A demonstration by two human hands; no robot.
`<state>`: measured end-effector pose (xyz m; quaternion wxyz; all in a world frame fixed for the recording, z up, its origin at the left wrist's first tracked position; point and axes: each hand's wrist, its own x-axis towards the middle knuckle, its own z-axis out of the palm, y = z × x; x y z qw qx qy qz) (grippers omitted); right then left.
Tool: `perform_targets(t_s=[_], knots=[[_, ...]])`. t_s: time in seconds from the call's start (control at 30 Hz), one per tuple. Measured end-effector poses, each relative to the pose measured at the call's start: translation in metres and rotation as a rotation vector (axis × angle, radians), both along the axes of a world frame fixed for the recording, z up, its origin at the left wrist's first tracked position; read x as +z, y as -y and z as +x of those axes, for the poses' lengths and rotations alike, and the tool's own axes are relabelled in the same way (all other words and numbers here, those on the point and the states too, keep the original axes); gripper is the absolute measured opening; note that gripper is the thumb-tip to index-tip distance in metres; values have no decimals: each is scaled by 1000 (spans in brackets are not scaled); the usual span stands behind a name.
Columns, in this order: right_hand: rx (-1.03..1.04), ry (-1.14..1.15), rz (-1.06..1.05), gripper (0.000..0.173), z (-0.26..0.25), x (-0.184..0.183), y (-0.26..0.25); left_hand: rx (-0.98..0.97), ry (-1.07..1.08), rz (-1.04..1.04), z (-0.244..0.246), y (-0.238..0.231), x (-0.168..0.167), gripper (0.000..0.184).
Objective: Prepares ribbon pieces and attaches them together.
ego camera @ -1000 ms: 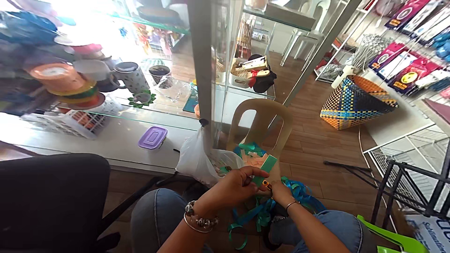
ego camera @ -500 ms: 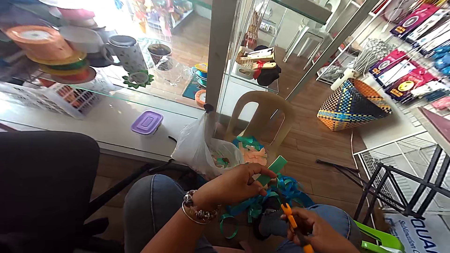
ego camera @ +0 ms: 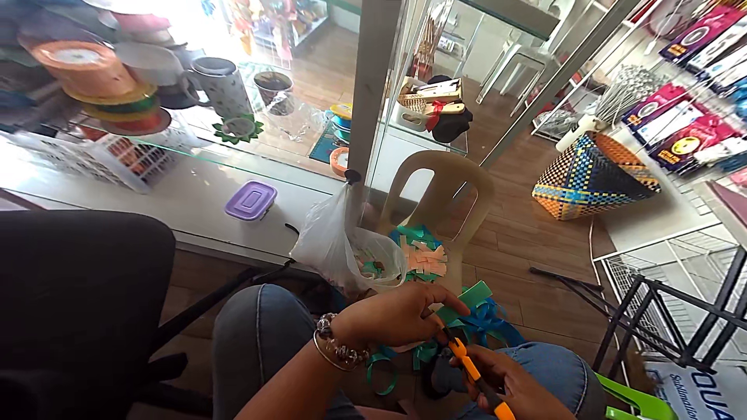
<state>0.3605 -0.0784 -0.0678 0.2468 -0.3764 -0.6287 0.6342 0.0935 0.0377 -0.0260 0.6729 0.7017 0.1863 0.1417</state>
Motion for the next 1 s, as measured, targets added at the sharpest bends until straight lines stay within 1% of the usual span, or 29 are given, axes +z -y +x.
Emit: perform_targets(t_s=[0.3,0.5,0.73,0.87,1.0], knots=[[-21,11,-2,51,-2,3,2,-14,34,-9,0,-1,-2,38],[-24,5,-11,46,-1,0,3,-23,2,-44,0,-2,-3,38],[-24,41,21,41,5,-2,3,-34,-14,-50,0,-2,-2,38],[-45,84,77,37,7,-5,3,-37,-20,-51,1,-3,-1,38],[-31,110,100,39,6,-1,2,-45,-8,-56,2,-4,-2,39]])
